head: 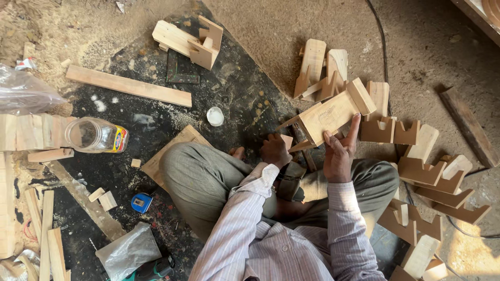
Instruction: The person sits on the floor and assembles small wooden parts into a structure. They apply glue to the joints, align the pieces, and use a hammer to tap them together. The person repeats this process for multiple units, occasionally inspecting the joints.
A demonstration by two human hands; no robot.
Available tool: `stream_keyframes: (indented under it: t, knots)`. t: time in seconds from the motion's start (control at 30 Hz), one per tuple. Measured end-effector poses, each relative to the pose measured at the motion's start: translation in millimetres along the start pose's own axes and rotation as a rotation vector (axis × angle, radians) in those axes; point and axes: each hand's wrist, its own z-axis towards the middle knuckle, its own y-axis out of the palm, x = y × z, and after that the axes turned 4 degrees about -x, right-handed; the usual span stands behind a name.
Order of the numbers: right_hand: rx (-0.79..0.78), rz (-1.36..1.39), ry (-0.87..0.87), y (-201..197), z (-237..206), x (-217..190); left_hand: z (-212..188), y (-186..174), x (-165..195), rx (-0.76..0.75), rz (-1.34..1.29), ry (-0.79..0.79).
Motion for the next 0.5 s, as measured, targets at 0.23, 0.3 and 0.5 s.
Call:
stream_keyframes:
  t: [0.23,0.3,0.5]
  knots:
    - [0.01,0.025,-0.003,0.1,7.7,-2.3,26.5,-24.7,-26.2,-0.171,-0.148,-0.193]
    - [0.0,0.036,0.005,0.7,9.9,4.9,31.9,-37.5,-37.9,-0.048,-0.29,-0.187]
    - [-0.029,0.018,-0.034,11.3,15.3,38.1,30.4,-49.0,-48.4,0.161,-0.454,-0.156]
